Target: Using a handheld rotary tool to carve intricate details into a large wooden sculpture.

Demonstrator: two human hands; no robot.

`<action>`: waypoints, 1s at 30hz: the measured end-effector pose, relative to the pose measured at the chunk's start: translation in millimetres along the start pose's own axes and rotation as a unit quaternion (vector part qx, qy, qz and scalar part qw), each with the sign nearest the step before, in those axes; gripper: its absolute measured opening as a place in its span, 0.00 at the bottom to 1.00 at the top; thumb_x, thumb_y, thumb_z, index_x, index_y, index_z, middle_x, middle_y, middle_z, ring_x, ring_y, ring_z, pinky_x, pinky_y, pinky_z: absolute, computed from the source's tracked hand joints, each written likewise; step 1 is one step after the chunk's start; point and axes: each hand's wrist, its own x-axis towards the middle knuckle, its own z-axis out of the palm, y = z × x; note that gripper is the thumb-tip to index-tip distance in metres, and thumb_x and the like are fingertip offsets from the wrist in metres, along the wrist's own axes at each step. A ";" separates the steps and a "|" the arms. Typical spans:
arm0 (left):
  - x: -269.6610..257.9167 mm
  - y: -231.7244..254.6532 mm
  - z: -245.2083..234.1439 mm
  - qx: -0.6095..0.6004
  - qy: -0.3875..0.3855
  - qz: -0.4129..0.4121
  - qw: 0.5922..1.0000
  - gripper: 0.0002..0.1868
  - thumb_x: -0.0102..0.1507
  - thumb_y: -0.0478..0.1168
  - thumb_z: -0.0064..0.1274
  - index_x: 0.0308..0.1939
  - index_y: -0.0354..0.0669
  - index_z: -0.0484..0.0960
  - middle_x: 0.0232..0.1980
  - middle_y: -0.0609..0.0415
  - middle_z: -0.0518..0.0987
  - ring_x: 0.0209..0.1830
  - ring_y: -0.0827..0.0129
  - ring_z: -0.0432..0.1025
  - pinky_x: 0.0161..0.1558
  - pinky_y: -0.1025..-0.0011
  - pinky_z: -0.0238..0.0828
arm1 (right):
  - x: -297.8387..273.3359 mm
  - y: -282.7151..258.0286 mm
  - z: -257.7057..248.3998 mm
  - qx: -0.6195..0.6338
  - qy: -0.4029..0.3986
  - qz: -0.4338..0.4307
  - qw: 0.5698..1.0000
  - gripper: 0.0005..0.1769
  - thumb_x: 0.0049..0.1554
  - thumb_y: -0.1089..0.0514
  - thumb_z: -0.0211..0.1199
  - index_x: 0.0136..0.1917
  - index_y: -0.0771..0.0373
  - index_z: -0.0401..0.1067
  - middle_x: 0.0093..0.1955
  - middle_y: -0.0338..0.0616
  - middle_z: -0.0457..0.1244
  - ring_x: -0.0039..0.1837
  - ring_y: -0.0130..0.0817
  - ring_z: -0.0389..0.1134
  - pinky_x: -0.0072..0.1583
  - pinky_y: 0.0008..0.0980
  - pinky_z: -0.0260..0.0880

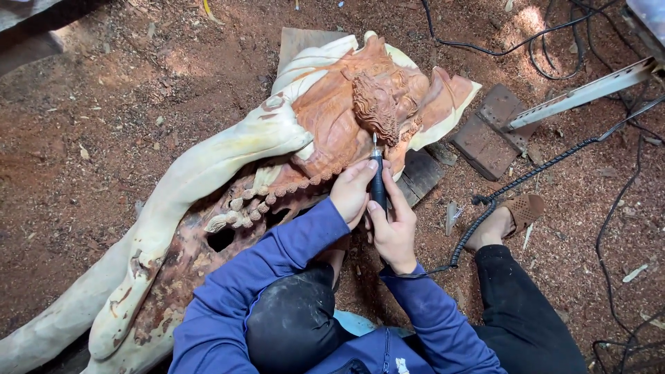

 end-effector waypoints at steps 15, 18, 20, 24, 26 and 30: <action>-10.2 8.3 8.7 0.007 0.016 0.004 1.000 0.16 0.71 0.44 0.48 0.55 0.35 0.81 0.39 0.49 0.80 0.39 0.70 0.75 0.37 0.73 0.81 | -1.8 11.1 -0.9 0.015 0.009 -0.019 1.000 0.33 0.60 0.71 0.55 0.77 0.61 0.59 0.33 0.57 0.64 0.25 0.36 0.68 0.19 0.26 0.66; -17.0 14.1 12.1 0.014 0.018 0.004 1.000 0.16 0.71 0.43 0.48 0.54 0.35 0.82 0.38 0.48 0.80 0.39 0.69 0.76 0.37 0.73 0.82 | -2.3 11.1 -0.6 0.009 0.014 -0.022 1.000 0.33 0.60 0.71 0.54 0.77 0.61 0.59 0.35 0.56 0.63 0.26 0.36 0.68 0.19 0.27 0.66; -15.5 12.4 11.5 0.011 0.020 0.006 1.000 0.16 0.71 0.44 0.48 0.55 0.35 0.82 0.40 0.48 0.81 0.40 0.69 0.76 0.38 0.73 0.81 | -1.6 9.4 -0.5 0.013 0.008 -0.015 1.000 0.33 0.60 0.72 0.55 0.77 0.61 0.59 0.34 0.55 0.63 0.25 0.36 0.68 0.19 0.27 0.66; -9.5 6.8 7.6 0.005 0.020 0.007 1.000 0.17 0.72 0.44 0.46 0.56 0.35 0.81 0.41 0.47 0.81 0.41 0.69 0.76 0.39 0.71 0.81 | 0.4 10.3 -2.6 0.003 0.003 -0.009 1.000 0.33 0.59 0.71 0.55 0.77 0.60 0.60 0.35 0.57 0.64 0.26 0.36 0.68 0.19 0.28 0.66; -8.2 5.0 6.1 0.009 0.018 0.012 1.000 0.17 0.72 0.44 0.46 0.55 0.35 0.81 0.42 0.48 0.81 0.42 0.70 0.76 0.40 0.71 0.81 | 1.1 8.3 -2.0 0.000 0.001 -0.008 1.000 0.32 0.60 0.71 0.55 0.77 0.61 0.60 0.33 0.56 0.64 0.24 0.36 0.67 0.19 0.27 0.66; -16.5 14.1 11.4 0.007 0.019 0.013 1.000 0.17 0.71 0.45 0.47 0.55 0.35 0.81 0.43 0.47 0.82 0.42 0.69 0.76 0.40 0.70 0.82 | 0.0 2.5 -0.8 -0.010 -0.002 -0.007 1.000 0.33 0.60 0.70 0.55 0.77 0.62 0.58 0.25 0.52 0.62 0.19 0.36 0.64 0.16 0.25 0.62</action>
